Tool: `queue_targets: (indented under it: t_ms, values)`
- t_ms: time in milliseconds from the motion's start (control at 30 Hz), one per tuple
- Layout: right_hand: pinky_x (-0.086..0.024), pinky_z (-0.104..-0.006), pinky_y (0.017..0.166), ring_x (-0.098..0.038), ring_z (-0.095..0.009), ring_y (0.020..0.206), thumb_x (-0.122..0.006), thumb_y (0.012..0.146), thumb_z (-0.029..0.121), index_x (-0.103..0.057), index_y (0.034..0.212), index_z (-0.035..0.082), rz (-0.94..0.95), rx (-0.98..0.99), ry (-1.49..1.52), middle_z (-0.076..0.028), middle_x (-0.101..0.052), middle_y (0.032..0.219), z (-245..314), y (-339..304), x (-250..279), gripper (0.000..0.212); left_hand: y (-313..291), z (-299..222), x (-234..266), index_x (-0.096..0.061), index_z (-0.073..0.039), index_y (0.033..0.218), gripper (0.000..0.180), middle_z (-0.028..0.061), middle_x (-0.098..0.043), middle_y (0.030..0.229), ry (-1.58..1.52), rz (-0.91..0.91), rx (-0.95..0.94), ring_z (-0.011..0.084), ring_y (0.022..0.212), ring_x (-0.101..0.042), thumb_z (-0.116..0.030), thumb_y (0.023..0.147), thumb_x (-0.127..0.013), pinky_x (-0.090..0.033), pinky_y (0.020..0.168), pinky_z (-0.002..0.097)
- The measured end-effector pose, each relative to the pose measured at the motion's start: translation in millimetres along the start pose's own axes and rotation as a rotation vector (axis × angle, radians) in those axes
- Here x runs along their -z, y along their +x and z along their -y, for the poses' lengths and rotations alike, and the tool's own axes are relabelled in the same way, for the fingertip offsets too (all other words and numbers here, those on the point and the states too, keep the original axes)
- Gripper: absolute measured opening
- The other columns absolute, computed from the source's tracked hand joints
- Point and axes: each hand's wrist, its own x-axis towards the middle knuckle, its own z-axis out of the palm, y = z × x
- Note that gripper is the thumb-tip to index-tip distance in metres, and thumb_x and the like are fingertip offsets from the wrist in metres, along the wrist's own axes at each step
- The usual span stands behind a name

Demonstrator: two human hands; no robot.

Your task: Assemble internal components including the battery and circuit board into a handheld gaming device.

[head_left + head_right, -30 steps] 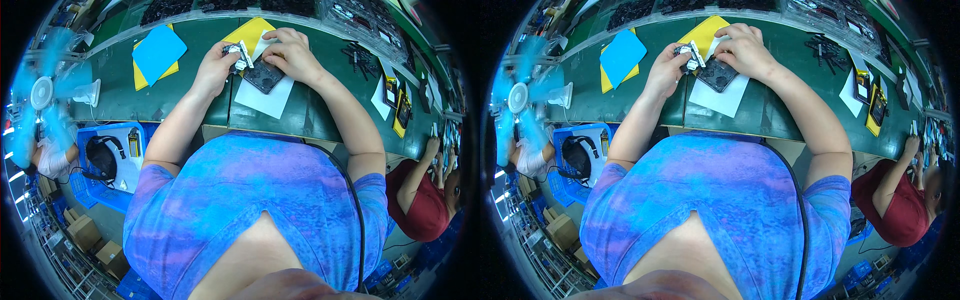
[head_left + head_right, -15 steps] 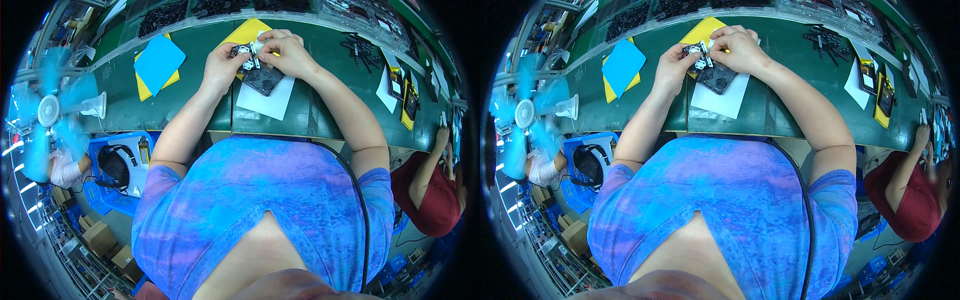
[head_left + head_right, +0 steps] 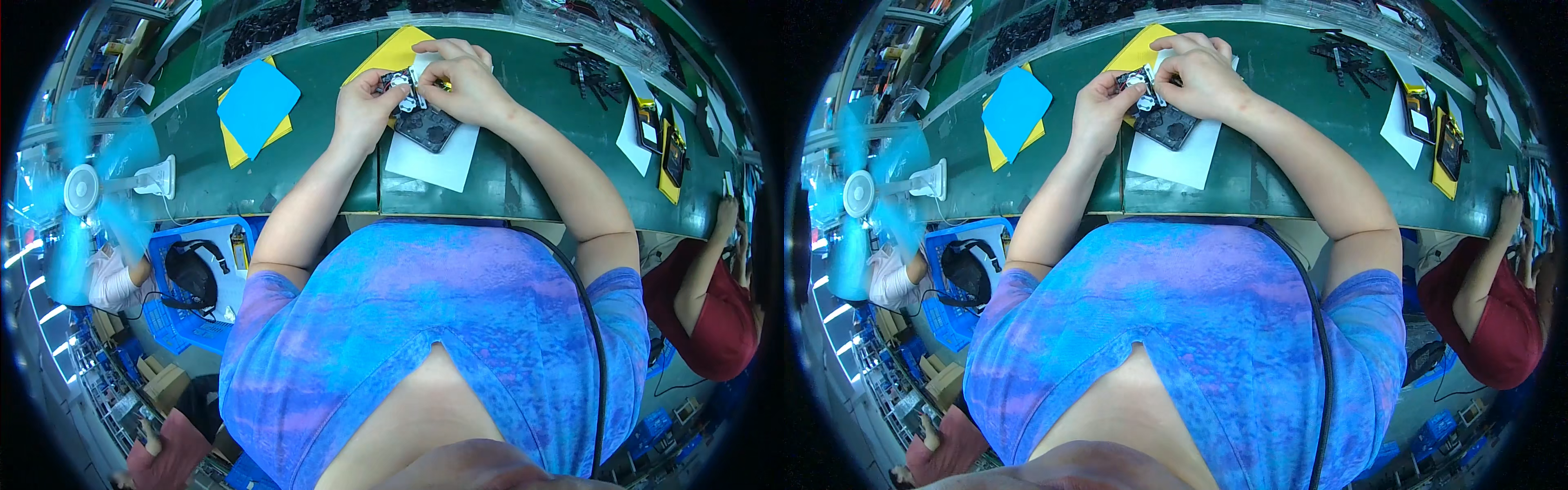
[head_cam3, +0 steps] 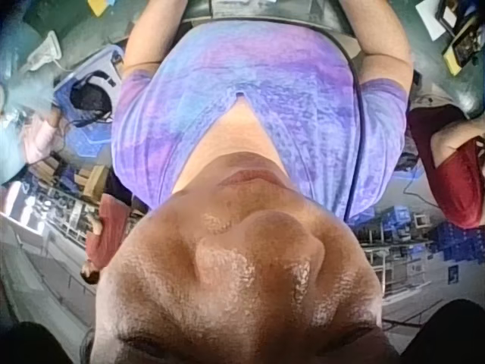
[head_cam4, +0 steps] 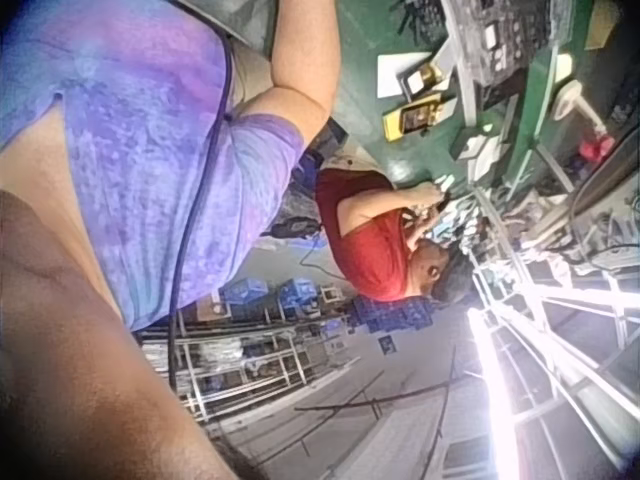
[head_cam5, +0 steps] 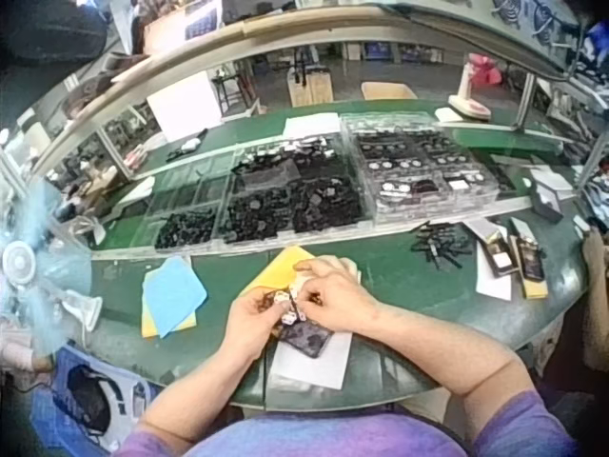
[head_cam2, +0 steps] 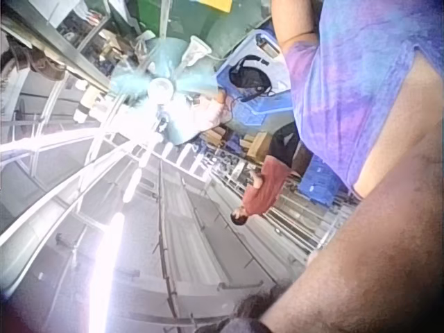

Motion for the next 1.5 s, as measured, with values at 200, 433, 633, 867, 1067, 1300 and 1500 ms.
queue_targets:
  t_ms: [200,433,633,867,1067,1300,1500]
  values:
    - [-0.027,-0.0541,0.109,-0.048,-0.029,0.131,-0.071,0.077,0.02,-0.073,0.071,0.014,-0.094,0.028,-0.038,-0.006,-0.062,0.134,4,-4,-2,0.009,-1,-2,-4,-0.066,0.004,0.107,0.02,0.0058,-0.071,0.092,-0.029,0.011,-0.017,0.0085,0.077,-0.064,-0.002,0.089,-0.072,-0.051,0.069,0.0218]
    - [-0.026,-0.0536,0.109,-0.049,-0.029,0.13,-0.069,0.078,0.016,-0.068,0.067,0.01,-0.134,0.114,-0.075,-0.007,-0.061,0.134,7,-2,-3,0.013,3,7,-1,-0.068,0.004,0.105,0.018,0.0047,-0.071,0.091,0.012,-0.001,-0.057,0.0076,0.076,-0.064,-0.001,0.088,-0.072,-0.05,0.069,0.0207]
    - [-0.027,-0.0508,0.111,-0.049,-0.028,0.131,-0.071,0.077,0.014,-0.071,0.076,0.009,-0.134,0.075,-0.146,-0.006,-0.059,0.137,16,-7,1,0.005,2,9,-1,-0.072,0.003,0.103,0.018,0.0025,-0.072,0.088,0.054,-0.011,-0.088,0.0047,0.072,-0.061,-0.004,0.086,-0.074,-0.048,0.064,0.02]
    - [-0.029,-0.0506,0.109,-0.052,-0.028,0.128,-0.073,0.074,0.015,-0.071,0.073,0.01,-0.146,-0.046,-0.072,-0.005,-0.061,0.135,15,-10,-5,0.005,-2,5,-4,-0.072,0.003,0.101,0.017,0.0023,-0.071,0.086,-0.02,-0.004,-0.089,0.004,0.071,-0.06,-0.003,0.086,-0.074,-0.048,0.063,0.0195]
    - [-0.027,-0.0501,0.11,-0.049,-0.028,0.131,-0.071,0.075,0.014,-0.07,0.073,0.009,-0.154,0.033,-0.07,-0.006,-0.06,0.137,13,-8,-4,0.005,0,12,-3,-0.073,0.004,0.1,0.017,0.0009,-0.071,0.083,0.047,-0.052,-0.127,0.0037,0.068,-0.059,-0.004,0.084,-0.074,-0.047,0.061,0.0196]
    - [-0.026,-0.0536,0.109,-0.048,-0.027,0.131,-0.071,0.075,0.014,-0.068,0.066,0.009,-0.183,0.125,-0.055,-0.007,-0.06,0.137,7,-6,-6,0.011,3,13,-1,-0.073,0.004,0.099,0.017,0.0013,-0.07,0.083,0.097,-0.036,-0.12,0.0042,0.068,-0.059,-0.003,0.084,-0.074,-0.047,0.06,0.0199]
    - [-0.026,-0.0519,0.11,-0.048,-0.027,0.132,-0.074,0.076,0.016,-0.071,0.072,0.012,-0.148,0.009,-0.082,-0.006,-0.059,0.138,12,-7,0,0.006,0,6,-1,-0.072,0.005,0.104,0.018,0.0055,-0.073,0.092,-0.079,0.016,-0.043,0.0072,0.076,-0.064,0.001,0.086,-0.072,-0.051,0.069,0.0205]
